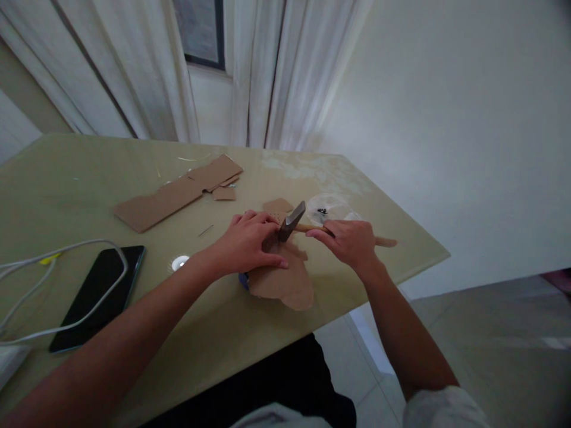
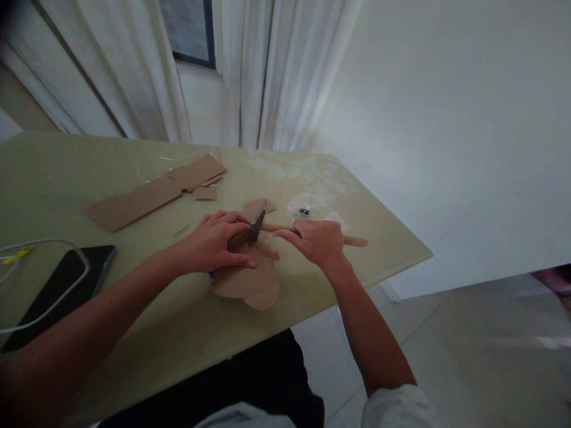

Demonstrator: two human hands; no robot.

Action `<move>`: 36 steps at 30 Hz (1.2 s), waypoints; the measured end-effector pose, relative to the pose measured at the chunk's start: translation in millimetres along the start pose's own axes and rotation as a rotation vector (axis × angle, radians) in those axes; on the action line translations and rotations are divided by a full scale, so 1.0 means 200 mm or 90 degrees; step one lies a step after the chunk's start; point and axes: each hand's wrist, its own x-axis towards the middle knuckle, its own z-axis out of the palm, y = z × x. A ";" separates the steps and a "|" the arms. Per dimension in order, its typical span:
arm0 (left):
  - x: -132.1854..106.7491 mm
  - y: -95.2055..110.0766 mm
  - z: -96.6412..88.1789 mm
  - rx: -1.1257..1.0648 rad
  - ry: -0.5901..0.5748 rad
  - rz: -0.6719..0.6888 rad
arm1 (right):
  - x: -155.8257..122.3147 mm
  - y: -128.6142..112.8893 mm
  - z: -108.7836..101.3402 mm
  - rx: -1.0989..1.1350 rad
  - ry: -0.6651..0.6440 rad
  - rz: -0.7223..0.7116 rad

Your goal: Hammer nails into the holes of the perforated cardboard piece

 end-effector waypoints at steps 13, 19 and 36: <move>-0.01 -0.02 -0.07 0.017 0.040 0.032 | 0.10 -0.01 0.07 0.462 0.214 0.239; -0.06 -0.27 -0.28 0.135 0.133 -0.149 | 0.27 -0.03 0.14 0.670 0.366 0.357; -0.13 -0.71 -0.17 0.258 -0.213 -0.417 | 0.28 -0.05 0.34 0.857 0.498 0.340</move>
